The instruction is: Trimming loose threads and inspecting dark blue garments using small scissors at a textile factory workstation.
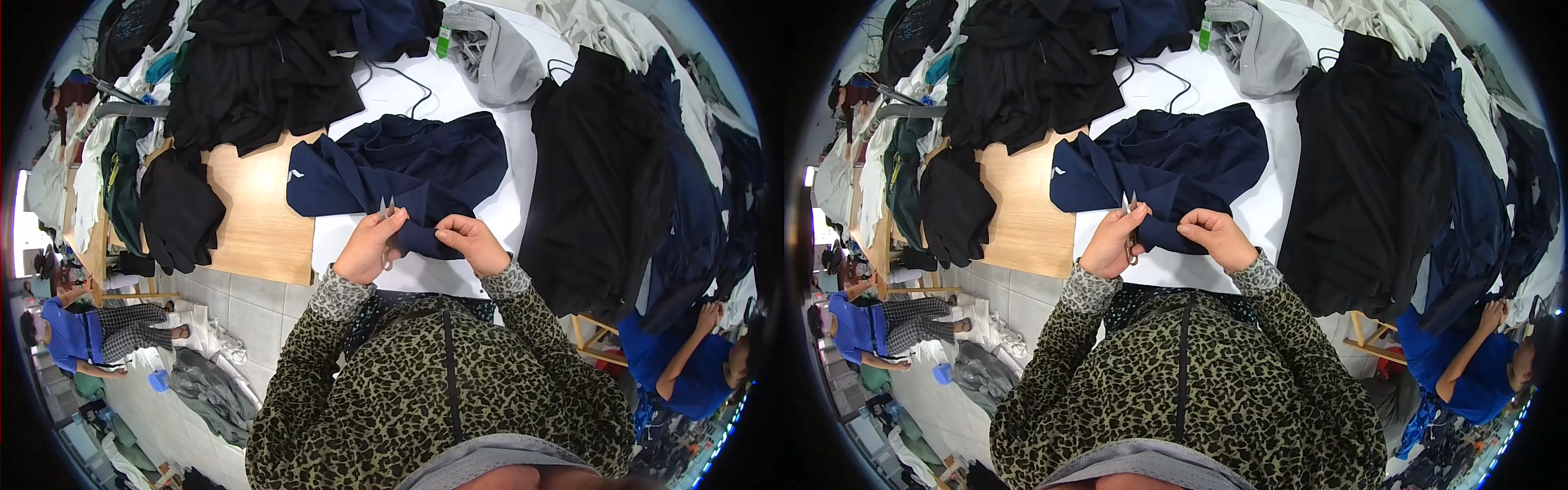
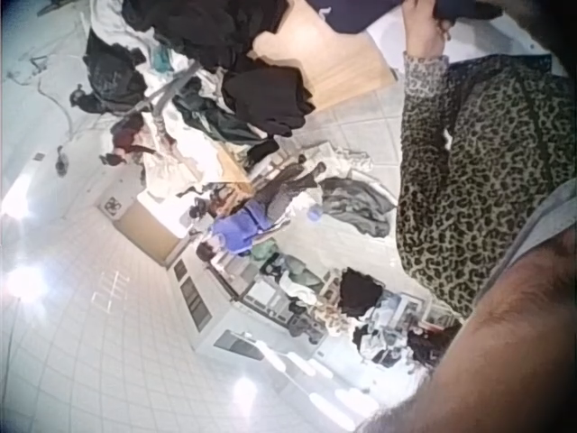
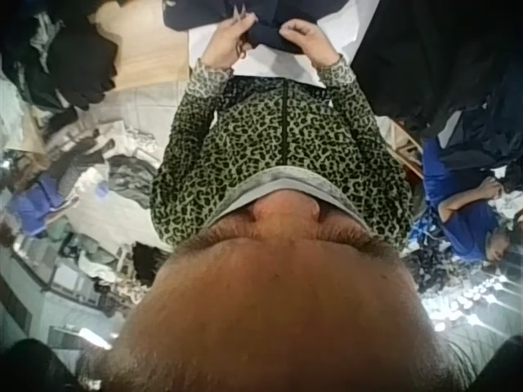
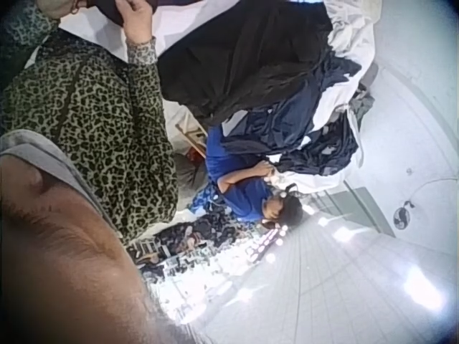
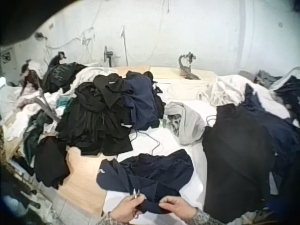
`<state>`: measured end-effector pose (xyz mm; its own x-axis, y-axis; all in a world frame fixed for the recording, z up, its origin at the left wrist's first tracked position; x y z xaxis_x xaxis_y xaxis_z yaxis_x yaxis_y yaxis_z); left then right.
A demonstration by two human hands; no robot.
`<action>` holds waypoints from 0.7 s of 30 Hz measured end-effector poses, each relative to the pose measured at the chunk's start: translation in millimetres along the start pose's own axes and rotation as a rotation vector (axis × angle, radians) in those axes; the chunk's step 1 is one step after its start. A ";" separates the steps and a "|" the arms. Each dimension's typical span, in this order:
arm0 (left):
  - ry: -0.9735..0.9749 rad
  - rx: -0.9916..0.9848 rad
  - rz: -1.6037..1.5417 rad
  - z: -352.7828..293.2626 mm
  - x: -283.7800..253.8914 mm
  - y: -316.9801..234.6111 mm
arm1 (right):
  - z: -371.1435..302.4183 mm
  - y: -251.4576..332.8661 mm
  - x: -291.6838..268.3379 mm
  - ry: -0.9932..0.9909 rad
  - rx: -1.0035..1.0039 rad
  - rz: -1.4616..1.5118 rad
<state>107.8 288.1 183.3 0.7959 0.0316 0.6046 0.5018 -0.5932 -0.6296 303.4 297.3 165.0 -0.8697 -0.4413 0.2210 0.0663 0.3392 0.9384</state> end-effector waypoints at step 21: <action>-0.436 0.498 0.422 -3.7 -62.2 -9.7 | -40.7 36.7 -53.4 -0.285 -0.128 0.187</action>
<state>52.2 289.0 153.6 0.9625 0.2578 0.0845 0.1382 -0.1980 -0.9704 372.2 299.5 198.5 -0.9370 -0.1257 0.3259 0.2821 0.2777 0.9183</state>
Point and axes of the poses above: each hand's wrist, its own z-axis towards the middle knuckle, its own x-axis out of the palm, y = z × x, the point moved 2 cm from there along z, towards the middle knuckle, and after that the axes turned 3 degrees about -z, right-handed, at the moved point
